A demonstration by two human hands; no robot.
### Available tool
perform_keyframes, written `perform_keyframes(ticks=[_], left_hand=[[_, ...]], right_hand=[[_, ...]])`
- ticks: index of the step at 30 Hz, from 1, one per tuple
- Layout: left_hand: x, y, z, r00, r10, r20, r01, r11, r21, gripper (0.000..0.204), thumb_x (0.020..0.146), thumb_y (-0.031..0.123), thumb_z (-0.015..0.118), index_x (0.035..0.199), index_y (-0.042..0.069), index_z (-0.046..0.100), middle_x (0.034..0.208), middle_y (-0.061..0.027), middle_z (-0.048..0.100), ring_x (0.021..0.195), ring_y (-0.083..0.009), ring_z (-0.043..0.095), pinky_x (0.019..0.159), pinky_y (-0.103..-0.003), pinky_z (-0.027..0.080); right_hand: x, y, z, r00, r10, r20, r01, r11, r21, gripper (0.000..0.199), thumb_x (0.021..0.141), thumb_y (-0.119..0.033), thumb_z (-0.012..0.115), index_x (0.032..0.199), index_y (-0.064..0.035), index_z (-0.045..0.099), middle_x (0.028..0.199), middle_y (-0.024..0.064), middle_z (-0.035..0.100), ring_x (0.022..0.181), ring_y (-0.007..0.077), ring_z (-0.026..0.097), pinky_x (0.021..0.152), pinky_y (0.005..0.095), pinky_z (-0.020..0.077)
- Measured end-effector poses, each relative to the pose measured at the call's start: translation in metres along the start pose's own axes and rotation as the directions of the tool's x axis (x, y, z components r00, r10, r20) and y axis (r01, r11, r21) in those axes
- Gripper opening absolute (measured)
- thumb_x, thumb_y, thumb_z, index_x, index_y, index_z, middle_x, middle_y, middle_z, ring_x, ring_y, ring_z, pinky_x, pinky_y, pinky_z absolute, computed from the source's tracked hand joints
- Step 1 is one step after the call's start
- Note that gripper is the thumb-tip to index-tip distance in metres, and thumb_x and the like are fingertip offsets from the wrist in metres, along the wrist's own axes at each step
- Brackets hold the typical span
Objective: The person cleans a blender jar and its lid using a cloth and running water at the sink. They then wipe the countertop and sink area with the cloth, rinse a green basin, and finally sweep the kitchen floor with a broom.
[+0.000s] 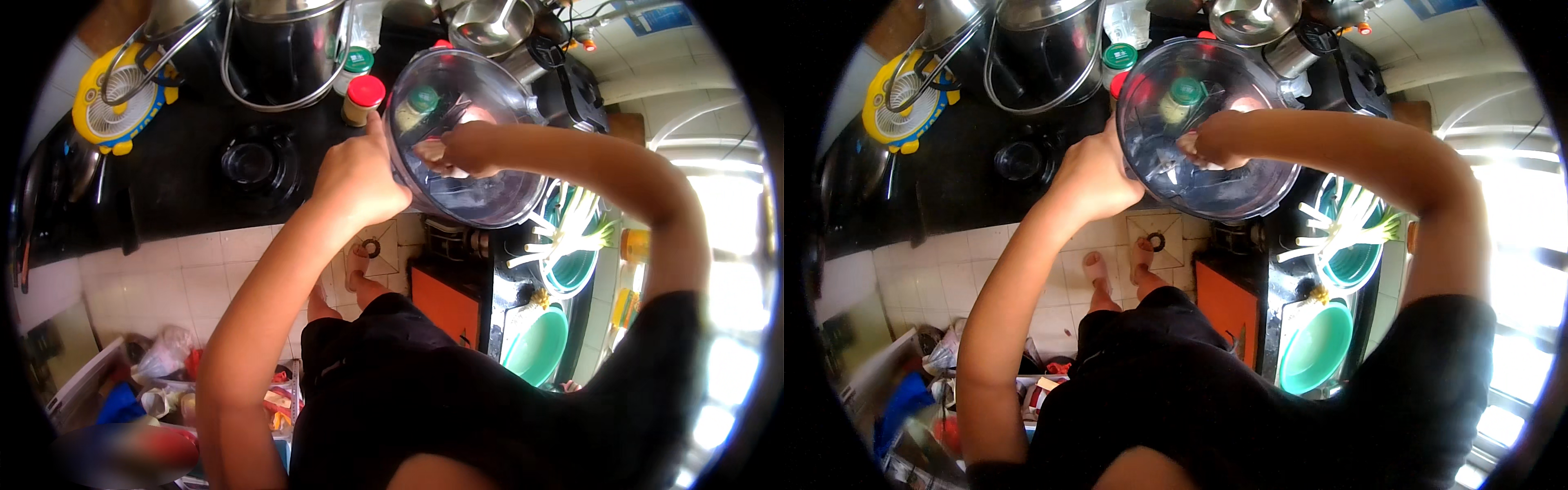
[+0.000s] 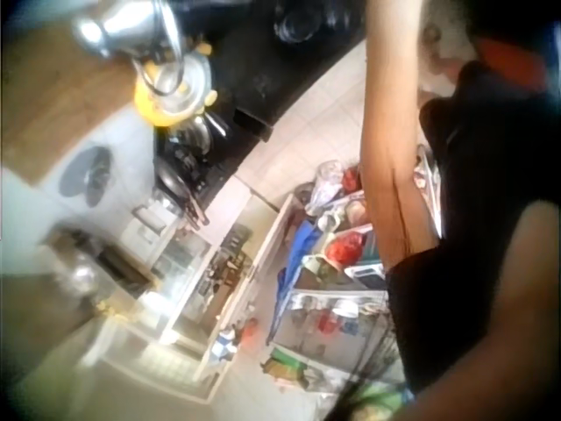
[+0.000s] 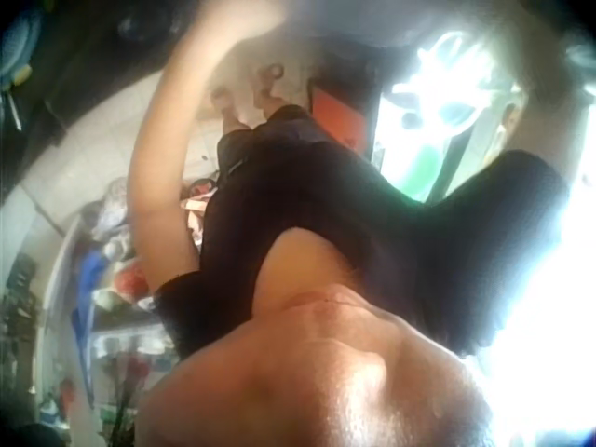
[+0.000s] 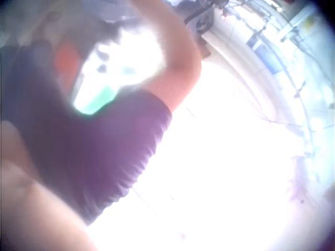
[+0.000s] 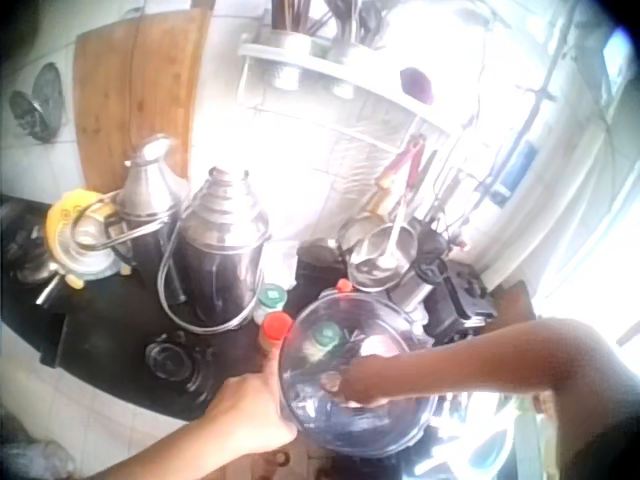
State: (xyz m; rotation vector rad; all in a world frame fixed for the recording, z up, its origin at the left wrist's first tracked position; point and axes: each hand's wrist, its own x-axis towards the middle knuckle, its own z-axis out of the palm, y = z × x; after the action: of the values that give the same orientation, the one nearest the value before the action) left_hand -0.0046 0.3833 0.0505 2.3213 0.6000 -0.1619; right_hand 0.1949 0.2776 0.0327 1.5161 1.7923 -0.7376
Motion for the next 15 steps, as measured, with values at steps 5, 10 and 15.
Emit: perform_keyframes(ticks=[5,10,15], left_hand=[[-0.002,0.004,-0.003,0.999,-0.042,0.002,0.042,0.999,0.022,0.098,0.065,0.024,0.068,0.136,-0.016,0.015,0.093,-0.0234,0.064,0.089,-0.0332,0.064,0.084,-0.034,0.050],[0.001,0.004,-0.003,0.999,-0.029,-0.034,0.029,1.000,-0.008,0.094,0.068,0.032,0.068,0.135,-0.013,0.021,0.094,-0.0258,0.063,0.094,-0.0363,0.062,0.085,-0.037,0.049],[0.006,0.006,0.001,1.000,-0.017,-0.009,0.017,0.998,-0.055,0.088,0.071,0.036,0.066,0.134,-0.010,0.025,0.097,-0.0267,0.063,0.096,-0.0376,0.061,0.085,-0.040,0.048]], right_hand=[[-0.011,-0.010,-0.022,0.914,-0.136,0.381,0.007,0.948,0.319,0.015,0.082,-0.012,0.053,0.087,-0.0015,0.063,0.082,0.0141,0.064,0.075,0.0236,0.063,0.071,0.0361,0.0508],[-0.048,-0.054,-0.064,0.998,-0.036,0.051,-0.044,0.178,0.983,0.026,0.094,-0.022,0.050,0.091,0.0024,0.059,0.072,0.0069,0.057,0.066,0.0160,0.057,0.055,0.0310,0.0499],[-0.089,-0.056,-0.070,1.000,-0.029,-0.010,0.013,0.115,0.993,0.020,0.086,-0.019,0.064,0.091,0.0006,0.061,0.069,0.0052,0.059,0.056,0.0128,0.059,0.044,0.0251,0.0473]])
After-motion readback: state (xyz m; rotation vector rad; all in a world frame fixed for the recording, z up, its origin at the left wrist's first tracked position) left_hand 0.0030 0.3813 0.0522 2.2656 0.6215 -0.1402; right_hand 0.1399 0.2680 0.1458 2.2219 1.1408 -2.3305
